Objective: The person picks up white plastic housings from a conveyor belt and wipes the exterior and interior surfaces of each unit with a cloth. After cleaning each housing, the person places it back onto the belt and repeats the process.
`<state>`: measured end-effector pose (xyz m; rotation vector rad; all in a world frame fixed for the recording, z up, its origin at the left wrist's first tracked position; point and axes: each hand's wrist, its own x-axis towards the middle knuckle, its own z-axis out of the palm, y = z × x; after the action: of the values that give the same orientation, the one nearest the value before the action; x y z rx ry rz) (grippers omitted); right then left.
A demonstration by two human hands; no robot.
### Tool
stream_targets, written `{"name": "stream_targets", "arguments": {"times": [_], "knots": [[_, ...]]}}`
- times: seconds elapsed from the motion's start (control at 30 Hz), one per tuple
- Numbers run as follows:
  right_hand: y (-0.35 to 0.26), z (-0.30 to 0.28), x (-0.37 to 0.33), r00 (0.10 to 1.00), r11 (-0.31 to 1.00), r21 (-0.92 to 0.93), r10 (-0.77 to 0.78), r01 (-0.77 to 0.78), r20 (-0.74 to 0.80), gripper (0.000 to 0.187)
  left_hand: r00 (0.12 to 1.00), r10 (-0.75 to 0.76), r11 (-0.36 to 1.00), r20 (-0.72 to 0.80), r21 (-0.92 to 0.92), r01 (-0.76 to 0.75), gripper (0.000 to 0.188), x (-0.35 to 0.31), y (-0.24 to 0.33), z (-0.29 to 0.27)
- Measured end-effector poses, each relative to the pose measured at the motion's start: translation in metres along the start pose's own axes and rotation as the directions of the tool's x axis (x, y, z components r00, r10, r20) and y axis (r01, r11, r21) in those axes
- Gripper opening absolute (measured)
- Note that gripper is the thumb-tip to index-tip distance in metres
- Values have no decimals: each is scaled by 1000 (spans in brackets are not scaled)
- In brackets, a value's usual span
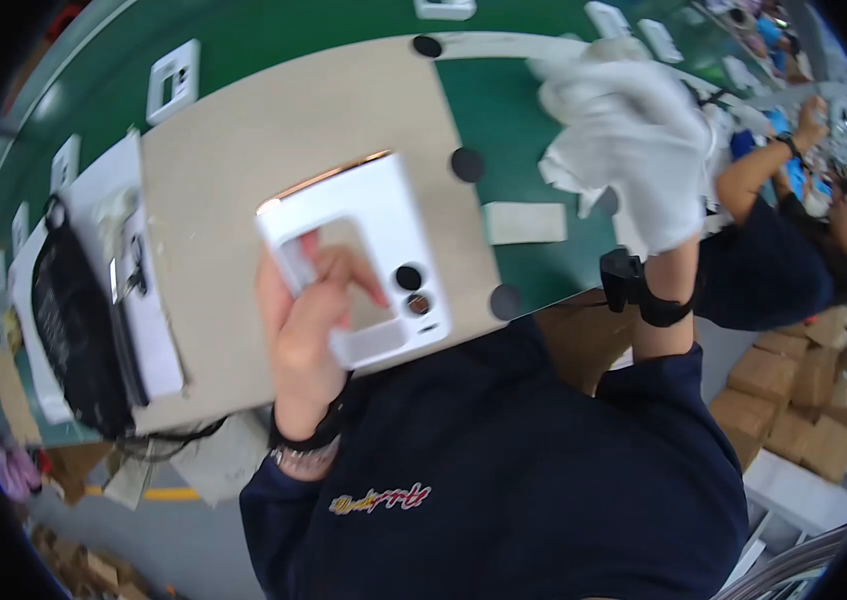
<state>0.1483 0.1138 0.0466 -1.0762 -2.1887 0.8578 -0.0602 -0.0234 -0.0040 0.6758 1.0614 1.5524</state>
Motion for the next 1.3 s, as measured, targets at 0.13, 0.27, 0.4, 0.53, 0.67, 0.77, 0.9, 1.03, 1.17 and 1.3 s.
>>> {"name": "stream_targets", "arguments": {"times": [0.13, 0.27, 0.4, 0.53, 0.67, 0.77, 0.9, 1.03, 1.17, 1.3], "knots": [[20, -59, 12, 808, 998, -45, -56, 36, -586, 17, 999, -45, 996, 2, -72, 45, 36, 5, 0, 9], [57, -55, 28, 896, 306, -916, -430, 260, 111, 30, 990, -137, 984, -18, -114, 134, 37, 11, -8, 5], [68, -50, 22, 916, 586, -810, -345, 38, -206, 35, 986, -168, 965, -17, -208, 161, 40, 14, -8, 19], [74, -66, 29, 933, 873, -482, -114, -69, -340, 40, 983, -180, 941, -29, -295, 164, 41, 24, 1, 31], [73, -58, 30, 982, 721, -690, -81, -62, -173, 41, 969, -245, 924, -39, -311, 221, 39, 30, 0, 39], [82, -57, 31, 933, 510, -860, -304, -11, -192, 35, 960, -278, 910, 21, -316, 270, 36, 34, 2, 41], [81, -76, 34, 958, 677, -716, -284, 171, -39, 23, 944, -278, 880, 178, -346, 325, 31, 35, 5, 44], [71, -76, 27, 984, 816, -577, -132, 41, -117, 25, 924, -262, 859, 278, -369, 355, 23, 30, 13, 53], [78, -66, 25, 895, 561, -827, -389, 43, -217, 27, 913, -265, 824, 310, -419, 382, 30, 22, 12, 58], [72, -94, 33, 924, 338, -900, -352, 276, 151, 29, 875, -267, 795, 405, -421, 437, 48, 15, 6, 55]]}}
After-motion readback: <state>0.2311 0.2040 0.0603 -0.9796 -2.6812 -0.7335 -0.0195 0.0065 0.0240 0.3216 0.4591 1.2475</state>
